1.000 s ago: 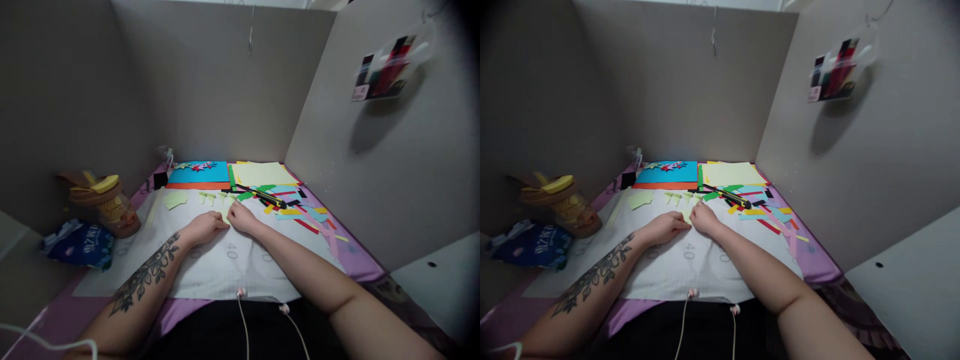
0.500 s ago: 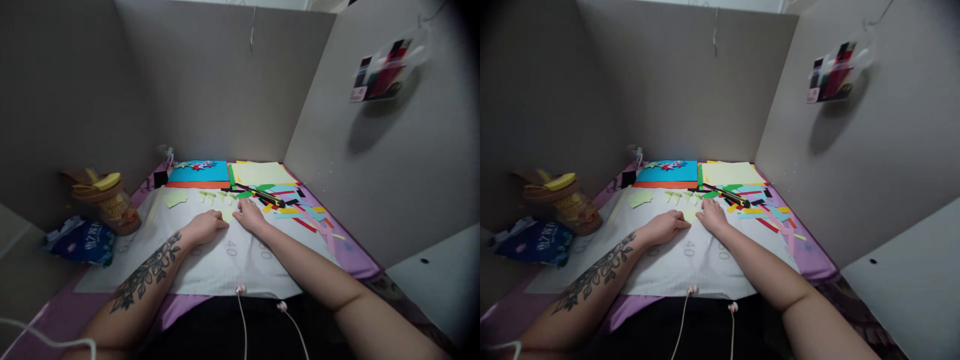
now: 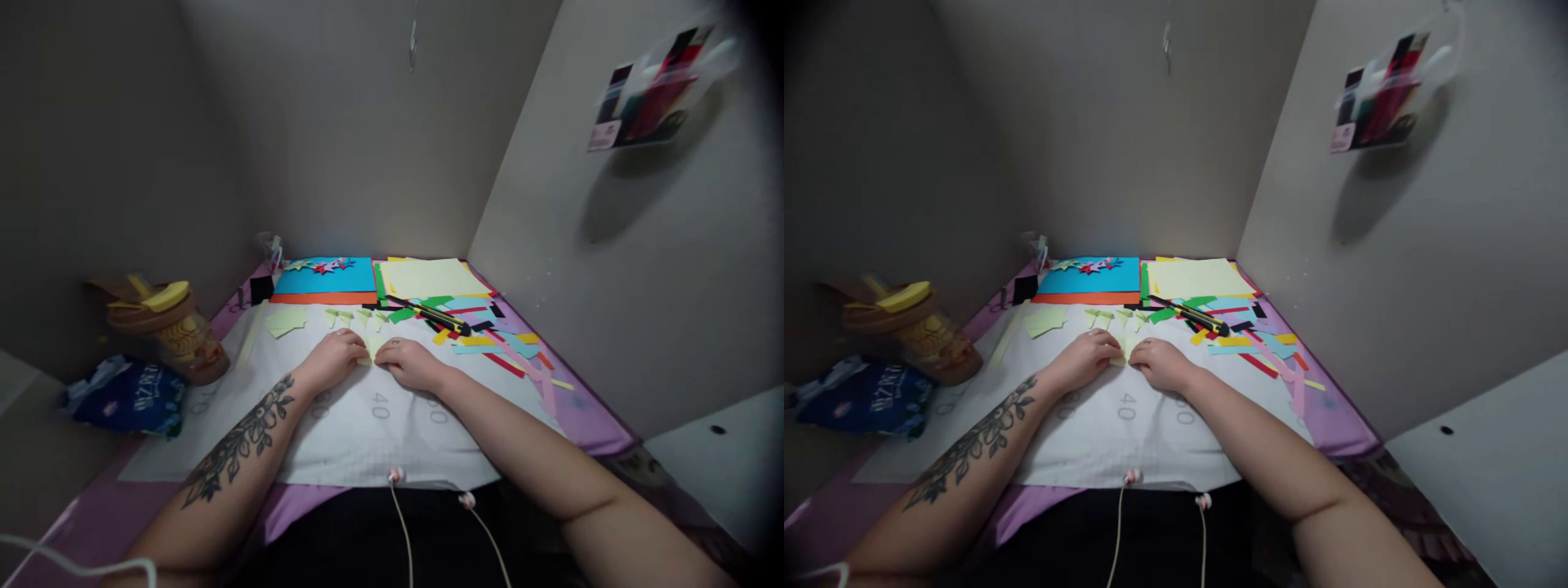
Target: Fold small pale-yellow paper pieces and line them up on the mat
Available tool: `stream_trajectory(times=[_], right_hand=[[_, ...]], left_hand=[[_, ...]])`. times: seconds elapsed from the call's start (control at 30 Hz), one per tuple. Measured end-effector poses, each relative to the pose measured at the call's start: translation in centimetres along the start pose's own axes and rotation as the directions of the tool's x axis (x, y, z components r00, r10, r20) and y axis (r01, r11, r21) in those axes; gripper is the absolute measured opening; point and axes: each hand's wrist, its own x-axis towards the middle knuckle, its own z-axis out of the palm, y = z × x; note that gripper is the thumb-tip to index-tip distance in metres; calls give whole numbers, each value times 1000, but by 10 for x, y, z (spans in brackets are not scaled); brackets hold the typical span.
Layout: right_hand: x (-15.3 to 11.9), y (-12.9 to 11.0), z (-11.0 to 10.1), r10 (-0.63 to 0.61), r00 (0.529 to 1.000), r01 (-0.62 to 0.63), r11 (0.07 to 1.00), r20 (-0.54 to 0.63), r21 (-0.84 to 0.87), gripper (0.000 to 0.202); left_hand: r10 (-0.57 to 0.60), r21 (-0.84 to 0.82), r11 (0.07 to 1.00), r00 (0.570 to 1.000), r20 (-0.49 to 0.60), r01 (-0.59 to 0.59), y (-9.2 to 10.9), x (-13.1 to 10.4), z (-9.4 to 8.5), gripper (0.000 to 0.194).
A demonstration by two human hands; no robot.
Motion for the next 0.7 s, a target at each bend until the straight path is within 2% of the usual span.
stream_trajectory(times=[0.17,0.37,0.57,0.7], right_hand=[[-1,-2,-2,4,999,-3,1000,45,-28,38],[-6,-4,-4,-31,996,36,998,80,-59,30],[-6,-9,-5,41,996,-40,999,79,-11,36],[-8,-9,-4,13,998,-14,1000,69,9,36]], left_hand=[[-5,-25,1000,999,39,6,1,2,0,20],[-146,-137,979,989,31,149,-9,3,5,22],[-171,-172,970,985,29,173,-16,7,5,21],[-184,-192,963,982,49,190,-17,10,7,21]])
